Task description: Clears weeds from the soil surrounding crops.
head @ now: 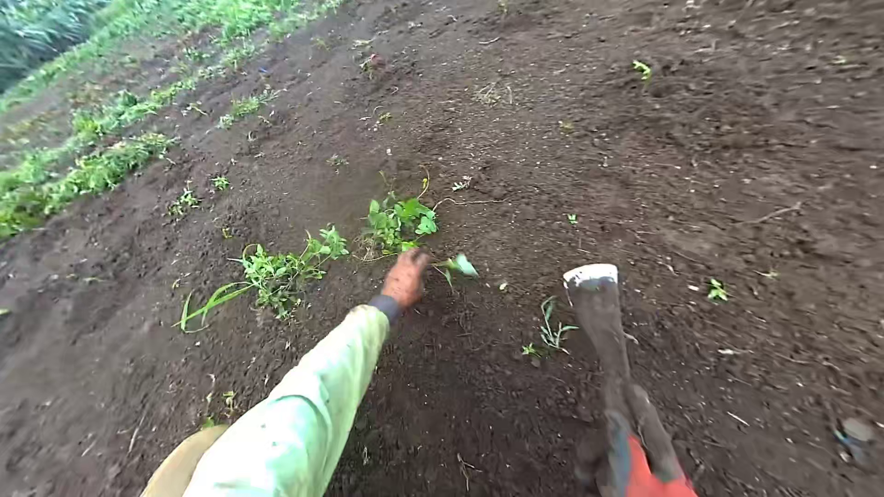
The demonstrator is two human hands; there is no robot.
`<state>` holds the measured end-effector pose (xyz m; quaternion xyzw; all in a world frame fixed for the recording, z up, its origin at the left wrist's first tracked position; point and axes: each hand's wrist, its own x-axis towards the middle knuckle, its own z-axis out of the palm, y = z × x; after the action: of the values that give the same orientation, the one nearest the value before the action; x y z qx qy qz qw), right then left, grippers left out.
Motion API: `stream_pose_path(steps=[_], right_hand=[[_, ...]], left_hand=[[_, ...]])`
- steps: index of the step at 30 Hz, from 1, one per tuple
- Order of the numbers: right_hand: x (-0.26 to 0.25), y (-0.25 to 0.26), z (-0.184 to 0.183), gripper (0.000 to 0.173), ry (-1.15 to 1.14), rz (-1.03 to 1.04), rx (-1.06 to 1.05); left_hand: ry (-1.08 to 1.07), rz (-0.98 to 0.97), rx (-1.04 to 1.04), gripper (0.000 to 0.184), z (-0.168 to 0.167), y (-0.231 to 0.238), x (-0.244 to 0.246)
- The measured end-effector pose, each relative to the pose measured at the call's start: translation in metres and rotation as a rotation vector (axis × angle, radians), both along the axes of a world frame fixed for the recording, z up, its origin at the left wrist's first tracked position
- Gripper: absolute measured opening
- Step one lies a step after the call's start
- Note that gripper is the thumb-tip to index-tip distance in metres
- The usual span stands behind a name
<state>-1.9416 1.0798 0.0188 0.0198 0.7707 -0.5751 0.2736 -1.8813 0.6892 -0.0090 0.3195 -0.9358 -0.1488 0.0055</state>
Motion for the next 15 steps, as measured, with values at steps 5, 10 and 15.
stream_pose_path(steps=[5, 10, 15], right_hand=[[-0.047, -0.109, 0.01, 0.052, 0.239, 0.133, 0.177], [-0.093, -0.169, 0.074, 0.049, 0.728, 0.775, 0.786], [-0.083, -0.244, 0.122, 0.041, 0.655, 1.159, 1.17]], left_hand=[[0.139, 0.247, -0.048, 0.041, 0.007, -0.1, 0.04], [0.031, 0.319, 0.022, 0.08, 0.015, -0.148, 0.024], [-0.041, 0.526, 0.217, 0.129, -0.022, -0.186, 0.0]])
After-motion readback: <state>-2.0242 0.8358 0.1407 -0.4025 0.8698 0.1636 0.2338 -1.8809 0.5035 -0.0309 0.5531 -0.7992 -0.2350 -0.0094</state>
